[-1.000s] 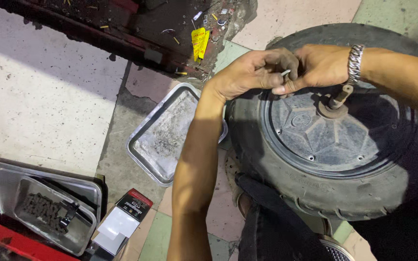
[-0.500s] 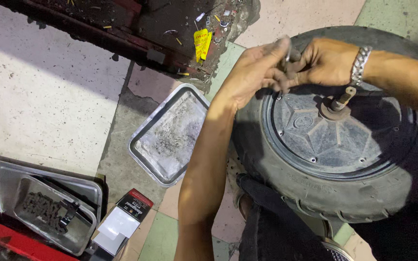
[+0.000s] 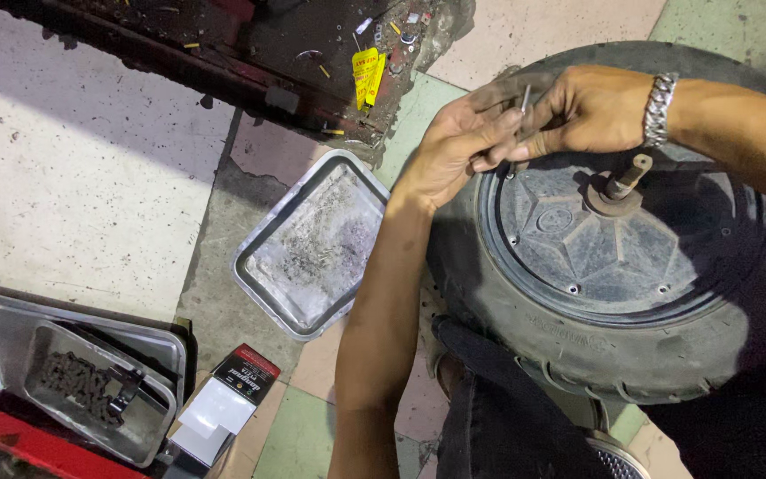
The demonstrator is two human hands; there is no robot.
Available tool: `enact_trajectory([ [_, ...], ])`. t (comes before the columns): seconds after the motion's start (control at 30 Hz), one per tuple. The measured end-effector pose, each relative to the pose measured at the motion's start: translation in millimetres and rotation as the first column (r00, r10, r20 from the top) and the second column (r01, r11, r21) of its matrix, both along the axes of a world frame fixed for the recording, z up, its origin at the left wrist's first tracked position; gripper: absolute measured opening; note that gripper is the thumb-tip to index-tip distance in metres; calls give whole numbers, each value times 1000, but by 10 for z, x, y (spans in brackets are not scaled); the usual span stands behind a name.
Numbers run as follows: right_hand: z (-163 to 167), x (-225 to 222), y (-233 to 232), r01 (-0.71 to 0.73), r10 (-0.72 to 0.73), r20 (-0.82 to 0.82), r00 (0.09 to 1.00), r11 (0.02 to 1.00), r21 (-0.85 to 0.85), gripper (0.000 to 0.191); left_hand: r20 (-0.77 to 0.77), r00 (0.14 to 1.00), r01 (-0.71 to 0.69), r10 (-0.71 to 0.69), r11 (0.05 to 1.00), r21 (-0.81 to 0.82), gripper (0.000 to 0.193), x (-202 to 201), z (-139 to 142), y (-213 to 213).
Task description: The person tests an electric motor connected to a tire using a multimeter, then uses a screwdriver to remove screws from the motor housing. The person works on the motor and tire assembly on the floor.
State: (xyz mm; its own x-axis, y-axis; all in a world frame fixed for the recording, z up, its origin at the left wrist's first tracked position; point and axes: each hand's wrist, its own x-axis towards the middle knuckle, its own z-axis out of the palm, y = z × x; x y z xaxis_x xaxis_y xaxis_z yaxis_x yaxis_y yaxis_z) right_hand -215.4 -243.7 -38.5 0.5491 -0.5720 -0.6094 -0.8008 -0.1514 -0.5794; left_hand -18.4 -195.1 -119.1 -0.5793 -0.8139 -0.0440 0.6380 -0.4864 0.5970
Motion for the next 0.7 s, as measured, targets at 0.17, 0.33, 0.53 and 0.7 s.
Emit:
enact_trajectory([
  [0.17, -30, -20, 32, 30, -32, -85, 996, 999, -26, 34, 110, 969, -203, 222, 966, -162, 28, -17, 106, -31],
  [0.33, -143, -98, 41, 59, -61, -64, 996, 998, -31, 35, 542, 344, -239, 767, 630, -739, 19, -146, 362, 229],
  [0.53, -384, -193, 14, -19, 4, -105, 994, 989, -146, 25, 277, 45, 174, 960, 265, -948, 14, -215, 555, 253],
  [0.7, -450, -313, -5, 16, -16, -3, 1000, 994, -108, 24, 522, 584, -3, 621, 645, -764, 32, -6, 671, 139],
])
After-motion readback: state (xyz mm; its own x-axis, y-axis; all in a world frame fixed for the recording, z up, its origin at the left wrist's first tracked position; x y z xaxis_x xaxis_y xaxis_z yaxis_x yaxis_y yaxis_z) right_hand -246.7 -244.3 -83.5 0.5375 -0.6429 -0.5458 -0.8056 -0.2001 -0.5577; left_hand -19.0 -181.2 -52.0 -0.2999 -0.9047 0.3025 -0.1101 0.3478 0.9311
